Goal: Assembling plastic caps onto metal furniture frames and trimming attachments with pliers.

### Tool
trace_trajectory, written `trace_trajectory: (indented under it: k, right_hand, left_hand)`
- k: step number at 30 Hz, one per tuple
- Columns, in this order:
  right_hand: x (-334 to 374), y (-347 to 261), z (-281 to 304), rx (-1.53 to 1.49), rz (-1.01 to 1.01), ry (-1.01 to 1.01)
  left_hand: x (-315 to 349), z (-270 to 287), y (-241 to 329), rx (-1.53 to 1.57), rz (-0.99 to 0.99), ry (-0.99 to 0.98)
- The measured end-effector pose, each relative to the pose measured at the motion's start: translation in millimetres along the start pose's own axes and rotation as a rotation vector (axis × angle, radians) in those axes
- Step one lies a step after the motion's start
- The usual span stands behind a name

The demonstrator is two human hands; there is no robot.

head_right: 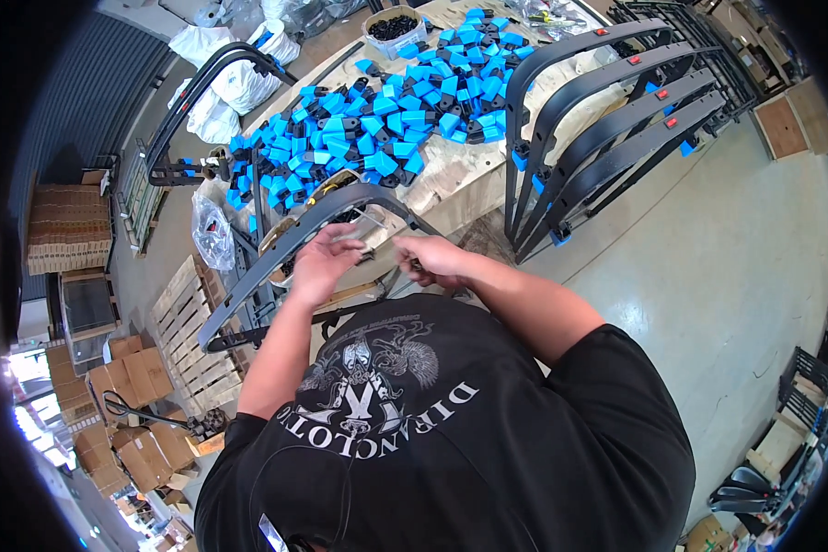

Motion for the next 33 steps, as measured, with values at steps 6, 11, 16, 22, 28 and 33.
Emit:
trace_trajectory:
  k: [6,11,16,22,28,33]
  right_hand:
    - [-2.2,-8.6,-13.4,-0.082,-0.095,-0.176]
    - [-1.3,15.2,39.5,-0.214,-0.017,-0.067]
    - [-42.4,-2.3,116.5,-0.248,0.136,0.439]
    - [-88.1,-119.2,162.4,0.246,0.347,1.252]
    - [-120.8,-128.9,202.8,-0.518,0.311,0.964]
    - [-103.3,-155.2,164.3,-0.579,0.098,0.854]
  left_hand:
    - [-0.5,-23.4,-4.1,-0.46,0.017,0.013]
    - [19.6,14.4,-11.6,-0.531,0.03,0.022]
    - [67.9,34.8,-39.4,-0.366,0.231,0.171]
    - [96.7,38.4,-60.4,-0.332,0.252,0.197]
    - [127.0,46.6,-66.4,-0.346,0.291,0.317]
    - [161.6,53.0,-92.2,-0.294,0.389,0.46]
Point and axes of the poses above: each hand's wrist, its own x-axis away from the middle knuckle, its own z-axis out of the back of the hand, y = z × x, the point moved 1 cm from there along -x, towards the middle knuckle, and after that the axes turned 9 degrees about -z, right-handed, at the moved point
